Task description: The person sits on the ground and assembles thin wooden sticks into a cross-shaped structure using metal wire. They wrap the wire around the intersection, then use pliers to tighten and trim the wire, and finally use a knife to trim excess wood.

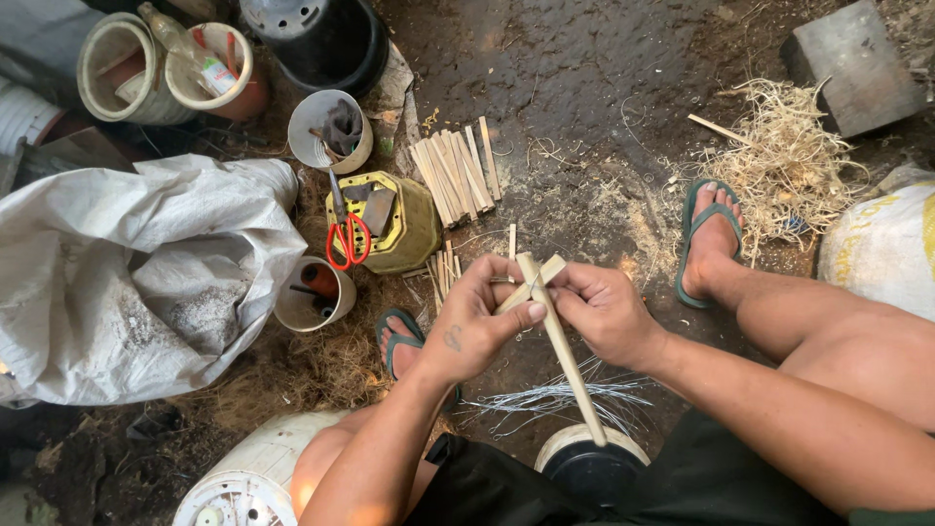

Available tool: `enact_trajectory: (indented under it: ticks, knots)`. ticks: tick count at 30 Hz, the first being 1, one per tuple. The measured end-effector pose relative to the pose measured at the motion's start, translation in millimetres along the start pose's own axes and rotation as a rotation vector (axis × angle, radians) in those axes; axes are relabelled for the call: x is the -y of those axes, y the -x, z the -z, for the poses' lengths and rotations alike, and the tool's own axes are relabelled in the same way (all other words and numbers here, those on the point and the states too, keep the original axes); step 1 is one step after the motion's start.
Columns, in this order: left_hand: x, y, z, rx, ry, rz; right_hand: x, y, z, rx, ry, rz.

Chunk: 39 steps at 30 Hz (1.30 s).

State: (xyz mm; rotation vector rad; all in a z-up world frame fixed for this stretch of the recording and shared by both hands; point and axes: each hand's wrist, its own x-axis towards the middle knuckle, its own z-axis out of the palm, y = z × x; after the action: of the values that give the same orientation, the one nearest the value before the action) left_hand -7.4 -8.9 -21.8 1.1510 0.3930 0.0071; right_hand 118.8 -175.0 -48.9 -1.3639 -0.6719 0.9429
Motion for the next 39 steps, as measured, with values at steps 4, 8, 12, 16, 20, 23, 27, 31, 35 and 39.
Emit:
enact_trajectory:
  ticks: [4, 8, 12, 16, 20, 23, 27, 31, 35, 39]
  knots:
    - [-0.3, -4.5, -5.7, -0.107, -0.182, 0.034, 9.2, -1.3, -5.4, -0.068, 0.276, -0.002]
    - [-4.4, -10.0, -9.3, -0.149, -0.414, -0.008, 24.2, -9.3, -1.3, -0.104, 0.793, 0.294]
    - [-14.3, -12.6, -13.5, -0.144, -0.746, 0.074, 35.1, -10.8, 1.5, 0.02, 1.193, 0.294]
    - [-15.8, -13.2, -24.7, -0.185, -1.001, 0.17, 34.4, -13.3, -2.7, 0.036, 1.199, 0.163]
    - [-6.8, -13.3, -31.3, -0.217, -1.148, 0.108, 31.5, -20.4, -6.1, -0.011, 1.111, 0.003]
    - [2.3, -14.8, -31.7, -0.234, -1.191, 0.115, 34.0, -25.8, -7.0, -0.002, 0.988, -0.129]
    - [13.0, -15.7, -31.5, -0.311, -1.216, -0.04, 37.1, -29.5, -6.9, 0.013, 0.859, -0.197]
    - [15.8, -19.2, -30.9, -0.345, -1.241, 0.003, 34.8, -29.1, -9.9, -0.055, 0.855, -0.16]
    - [15.8, -20.8, -29.0, -0.376, -1.238, 0.009, 24.6, -27.5, -11.2, -0.083, 0.922, -0.069]
    - [18.1, -22.8, -27.5, -0.428, -1.233, -0.052, 17.0, -27.7, -8.0, -0.095, 0.991, 0.072]
